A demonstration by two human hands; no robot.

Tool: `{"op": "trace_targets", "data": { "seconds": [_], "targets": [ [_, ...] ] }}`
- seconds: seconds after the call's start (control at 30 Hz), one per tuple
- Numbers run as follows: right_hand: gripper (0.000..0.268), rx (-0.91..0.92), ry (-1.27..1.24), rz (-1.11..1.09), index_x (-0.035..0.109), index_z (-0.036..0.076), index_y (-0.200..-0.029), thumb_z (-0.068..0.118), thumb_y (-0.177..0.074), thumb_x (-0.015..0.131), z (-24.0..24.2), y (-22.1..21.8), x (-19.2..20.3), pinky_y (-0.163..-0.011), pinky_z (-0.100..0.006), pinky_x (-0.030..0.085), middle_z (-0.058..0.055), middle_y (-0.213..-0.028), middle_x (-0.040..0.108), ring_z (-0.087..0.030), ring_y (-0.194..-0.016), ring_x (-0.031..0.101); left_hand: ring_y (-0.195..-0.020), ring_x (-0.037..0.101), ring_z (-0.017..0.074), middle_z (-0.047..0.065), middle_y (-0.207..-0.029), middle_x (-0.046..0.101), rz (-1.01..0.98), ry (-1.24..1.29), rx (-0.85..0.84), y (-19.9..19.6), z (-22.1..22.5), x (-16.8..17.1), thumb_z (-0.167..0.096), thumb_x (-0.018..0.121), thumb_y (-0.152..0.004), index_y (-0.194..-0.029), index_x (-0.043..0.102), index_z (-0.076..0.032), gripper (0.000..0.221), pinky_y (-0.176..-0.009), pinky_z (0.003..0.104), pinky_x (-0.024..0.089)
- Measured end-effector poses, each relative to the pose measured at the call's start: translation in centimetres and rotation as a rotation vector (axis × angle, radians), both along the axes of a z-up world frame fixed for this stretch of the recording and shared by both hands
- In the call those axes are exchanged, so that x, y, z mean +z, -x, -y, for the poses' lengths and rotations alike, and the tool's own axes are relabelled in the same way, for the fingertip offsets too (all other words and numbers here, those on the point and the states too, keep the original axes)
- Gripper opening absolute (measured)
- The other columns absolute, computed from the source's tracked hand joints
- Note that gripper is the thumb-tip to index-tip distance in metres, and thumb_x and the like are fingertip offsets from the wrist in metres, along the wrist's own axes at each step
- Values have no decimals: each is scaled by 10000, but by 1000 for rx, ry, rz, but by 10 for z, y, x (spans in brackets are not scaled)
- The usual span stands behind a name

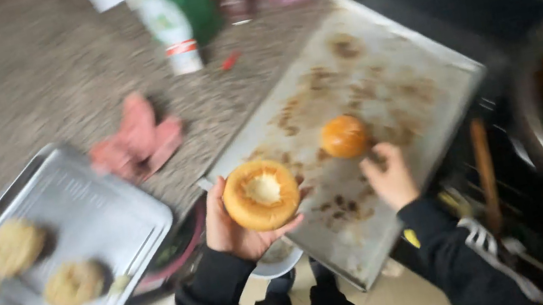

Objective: Applying egg wash and toppings to individual bread rolls before placing them on a baking tray.

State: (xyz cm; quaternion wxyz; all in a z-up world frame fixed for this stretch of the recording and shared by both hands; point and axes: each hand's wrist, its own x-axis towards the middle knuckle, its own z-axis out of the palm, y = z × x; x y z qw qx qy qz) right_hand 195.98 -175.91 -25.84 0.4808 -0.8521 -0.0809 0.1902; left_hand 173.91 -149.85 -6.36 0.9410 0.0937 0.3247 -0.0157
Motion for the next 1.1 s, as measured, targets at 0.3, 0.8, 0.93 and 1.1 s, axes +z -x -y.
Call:
{"op": "trace_targets", "data": {
  "seconds": [0.3, 0.8, 0.93, 1.1],
  "targets": [
    [1023, 206, 331, -175, 470, 92, -1591, 832, -942, 744, -56, -156, -102, -872, -463, 595, -194, -1450, 601, -342, -1164, 678, -1163, 637, 616, 320, -1390, 634, 166, 47, 537, 71, 14, -18, -713, 604, -868, -1474, 569, -110, 855, -897, 816, 515],
    [857, 511, 607, 388, 607, 95, -1318, 458, -632, 970, -136, -20, 39, -897, -474, 546, -231, -1144, 774, -423, -1059, 728, -1200, 671, 360, 224, -1327, 685, -207, -199, 823, 224, 13, -27, -173, 691, -845, -1435, 543, -61, 619, -970, 512, 567],
    [631, 696, -21, 1007, 654, 70, -1264, 306, -754, 942, -189, 126, 125, -1027, -545, 471, -151, -1161, 722, -403, -1047, 661, -1147, 674, 308, 189, -1287, 706, -248, -242, 930, 294, 1, -44, -123, 654, -883, -1379, 590, -41, 507, -1023, 484, 543],
    [377, 1020, -609, 1218, 637, 185, -1187, 231, -900, 877, -271, 326, 196, -1221, -495, 238, 25, -1153, 751, -226, -1139, 730, -993, 688, 237, 138, -1095, 711, -384, -253, 1072, 422, -22, -56, -72, 671, -889, -1291, 633, -1, 410, -879, 407, 582]
  ]
}}
